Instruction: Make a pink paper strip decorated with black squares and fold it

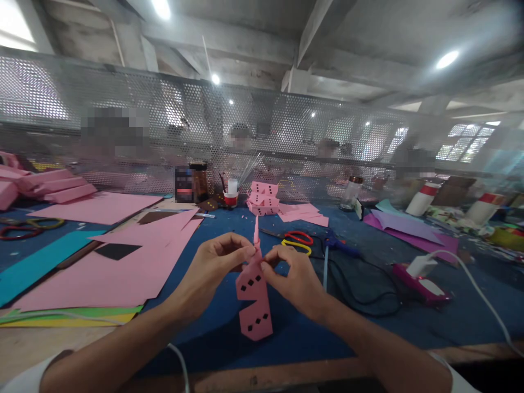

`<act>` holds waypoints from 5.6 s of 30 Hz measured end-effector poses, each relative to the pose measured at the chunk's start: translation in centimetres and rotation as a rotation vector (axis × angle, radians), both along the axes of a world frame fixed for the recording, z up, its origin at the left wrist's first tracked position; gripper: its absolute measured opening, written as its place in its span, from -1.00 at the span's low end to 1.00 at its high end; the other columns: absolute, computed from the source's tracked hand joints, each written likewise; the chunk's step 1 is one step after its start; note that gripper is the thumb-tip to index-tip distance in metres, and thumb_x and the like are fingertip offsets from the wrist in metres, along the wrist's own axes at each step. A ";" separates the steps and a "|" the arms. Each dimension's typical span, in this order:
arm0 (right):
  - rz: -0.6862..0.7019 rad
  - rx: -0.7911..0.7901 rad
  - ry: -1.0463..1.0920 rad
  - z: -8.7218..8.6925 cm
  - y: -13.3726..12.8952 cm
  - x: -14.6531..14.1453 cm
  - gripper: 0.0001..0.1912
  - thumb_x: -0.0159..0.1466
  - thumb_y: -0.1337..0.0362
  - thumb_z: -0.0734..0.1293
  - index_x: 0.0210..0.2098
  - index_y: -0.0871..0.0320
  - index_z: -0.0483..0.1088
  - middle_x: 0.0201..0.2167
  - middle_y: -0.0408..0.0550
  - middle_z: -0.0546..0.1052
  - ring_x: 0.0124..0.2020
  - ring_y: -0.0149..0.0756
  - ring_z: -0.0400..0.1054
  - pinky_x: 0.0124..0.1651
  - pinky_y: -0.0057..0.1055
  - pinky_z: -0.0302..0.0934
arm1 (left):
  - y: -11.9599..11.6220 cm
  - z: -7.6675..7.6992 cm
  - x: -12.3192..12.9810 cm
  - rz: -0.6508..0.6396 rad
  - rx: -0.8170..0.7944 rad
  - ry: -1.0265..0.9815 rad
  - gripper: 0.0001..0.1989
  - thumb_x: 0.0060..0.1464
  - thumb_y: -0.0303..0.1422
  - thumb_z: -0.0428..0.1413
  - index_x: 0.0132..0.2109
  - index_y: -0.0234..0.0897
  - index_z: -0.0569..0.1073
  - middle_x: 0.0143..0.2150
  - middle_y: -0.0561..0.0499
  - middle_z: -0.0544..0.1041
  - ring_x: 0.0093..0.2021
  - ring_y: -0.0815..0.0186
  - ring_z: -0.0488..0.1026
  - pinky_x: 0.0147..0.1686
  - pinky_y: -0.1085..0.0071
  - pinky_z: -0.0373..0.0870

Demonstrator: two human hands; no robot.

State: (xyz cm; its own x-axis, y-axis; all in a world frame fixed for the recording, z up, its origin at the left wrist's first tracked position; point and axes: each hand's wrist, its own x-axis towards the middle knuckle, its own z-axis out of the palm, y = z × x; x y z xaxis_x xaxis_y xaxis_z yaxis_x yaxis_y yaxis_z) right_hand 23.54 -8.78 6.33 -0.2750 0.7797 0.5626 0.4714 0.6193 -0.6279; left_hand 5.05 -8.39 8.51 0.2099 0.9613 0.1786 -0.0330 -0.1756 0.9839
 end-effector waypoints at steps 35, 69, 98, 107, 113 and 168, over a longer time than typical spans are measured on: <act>0.011 0.114 -0.024 -0.4 0.1 0.0 -0.89 0.18 0.44 0.34 -0.44 0.14 0.37 -0.48 -0.22 0.48 -0.36 -0.37 0.34 -0.09 -0.37 0.13 | 0.3 -0.5 0.0 -0.054 -0.092 -0.016 -0.79 0.07 -0.22 0.23 -0.31 -0.27 0.45 -0.31 0.03 0.50 -0.30 0.34 0.41 -0.31 0.43 0.29; 0.056 -0.040 0.031 0.0 -0.1 -0.1 -0.91 0.23 0.37 0.33 -0.42 0.15 0.42 -0.44 -0.18 0.50 -0.35 -0.37 0.37 -0.17 -0.42 0.18 | 0.4 -0.6 -0.1 -0.220 -0.230 -0.201 -0.90 0.10 -0.36 0.16 -0.35 -0.26 0.42 -0.38 0.09 0.36 -0.37 0.41 0.32 -0.41 0.52 0.26; 0.444 -0.523 0.399 0.2 0.4 0.3 -0.74 0.25 0.12 0.39 -0.40 0.19 0.39 -0.45 -0.19 0.42 -0.40 -0.42 0.30 -0.25 -0.45 0.20 | 0.2 0.0 -0.3 -0.397 -0.358 -0.335 -0.86 0.12 -0.31 0.16 -0.36 -0.27 0.43 -0.44 0.05 0.42 -0.43 0.35 0.38 -0.36 0.42 0.34; 0.559 -0.683 0.533 -0.5 0.6 0.3 -0.70 0.19 0.07 0.45 -0.41 0.18 0.41 -0.44 -0.16 0.43 -0.39 -0.41 0.28 -0.20 -0.45 0.21 | 0.5 -0.3 -0.2 -0.418 -0.358 -0.326 -0.85 0.11 -0.31 0.20 -0.37 -0.29 0.46 -0.43 0.04 0.43 -0.41 0.36 0.40 -0.31 0.41 0.37; 0.575 -0.706 0.563 -0.2 0.6 0.4 -0.68 0.17 0.07 0.46 -0.44 0.18 0.38 -0.48 -0.17 0.42 -0.40 -0.41 0.29 -0.20 -0.45 0.21 | 0.7 -0.7 -0.2 -0.417 -0.336 -0.322 -0.85 0.05 -0.31 0.25 -0.36 -0.30 0.50 -0.42 0.05 0.44 -0.40 0.39 0.38 -0.31 0.45 0.34; 0.408 -0.495 0.610 -0.3 1.6 0.4 -0.76 0.25 0.13 0.40 -0.38 0.19 0.48 -0.47 -0.15 0.45 -0.44 -0.41 0.31 -0.30 -0.43 0.24 | 0.6 -1.6 0.3 -0.450 -0.306 -0.169 -0.85 0.08 -0.34 0.24 -0.28 -0.37 0.59 -0.39 0.01 0.47 -0.40 0.44 0.30 -0.32 0.52 0.26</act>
